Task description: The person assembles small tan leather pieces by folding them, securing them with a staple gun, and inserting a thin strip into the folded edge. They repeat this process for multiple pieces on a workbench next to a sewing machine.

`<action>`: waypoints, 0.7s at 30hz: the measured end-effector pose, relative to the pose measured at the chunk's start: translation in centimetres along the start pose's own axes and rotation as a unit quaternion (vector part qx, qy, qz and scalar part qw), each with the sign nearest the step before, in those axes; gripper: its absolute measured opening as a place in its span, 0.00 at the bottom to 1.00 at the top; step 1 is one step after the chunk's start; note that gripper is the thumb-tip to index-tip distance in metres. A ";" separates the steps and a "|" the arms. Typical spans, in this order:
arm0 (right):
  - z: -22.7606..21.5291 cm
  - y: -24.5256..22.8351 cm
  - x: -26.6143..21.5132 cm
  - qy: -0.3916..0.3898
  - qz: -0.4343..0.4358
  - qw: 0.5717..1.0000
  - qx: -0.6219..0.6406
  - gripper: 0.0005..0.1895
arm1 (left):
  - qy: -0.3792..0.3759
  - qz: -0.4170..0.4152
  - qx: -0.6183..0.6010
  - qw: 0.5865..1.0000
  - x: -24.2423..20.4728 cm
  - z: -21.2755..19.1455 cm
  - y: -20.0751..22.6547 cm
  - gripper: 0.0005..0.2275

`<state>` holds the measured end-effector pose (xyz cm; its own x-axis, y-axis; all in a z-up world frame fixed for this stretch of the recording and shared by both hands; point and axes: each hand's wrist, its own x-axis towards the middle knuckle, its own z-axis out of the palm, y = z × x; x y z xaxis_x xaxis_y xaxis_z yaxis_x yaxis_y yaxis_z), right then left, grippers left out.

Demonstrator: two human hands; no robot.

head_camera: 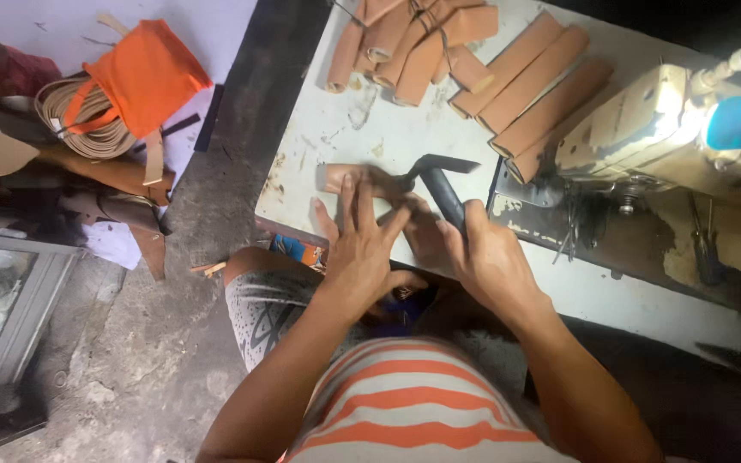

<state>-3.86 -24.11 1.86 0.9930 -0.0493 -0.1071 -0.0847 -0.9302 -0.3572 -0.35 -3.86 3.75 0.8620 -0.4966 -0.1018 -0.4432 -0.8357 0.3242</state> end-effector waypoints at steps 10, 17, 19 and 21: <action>-0.4 -0.1 -0.3 0.005 0.007 0.999 0.035 0.16 | 0.002 -0.022 -0.039 0.999 0.3 0.2 -0.6 0.56; 0.1 -0.1 -1.4 0.024 0.010 0.999 0.032 0.17 | 0.014 -0.027 0.013 0.999 0.4 0.0 -0.8 0.58; -1.1 -0.2 -1.4 0.024 0.004 0.999 0.021 0.18 | 0.007 -0.021 0.012 1.000 0.5 0.4 -1.3 0.58; -1.3 0.0 -1.1 0.019 -0.002 1.000 0.010 0.18 | -0.004 -0.018 0.011 1.000 0.8 0.3 -1.7 0.58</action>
<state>-4.89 -24.48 3.16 0.9957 -0.0604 -0.0700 -0.0824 -0.9227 -0.3766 1.03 -2.89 2.83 0.8755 -0.4681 -0.1202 -0.4175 -0.8579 0.2996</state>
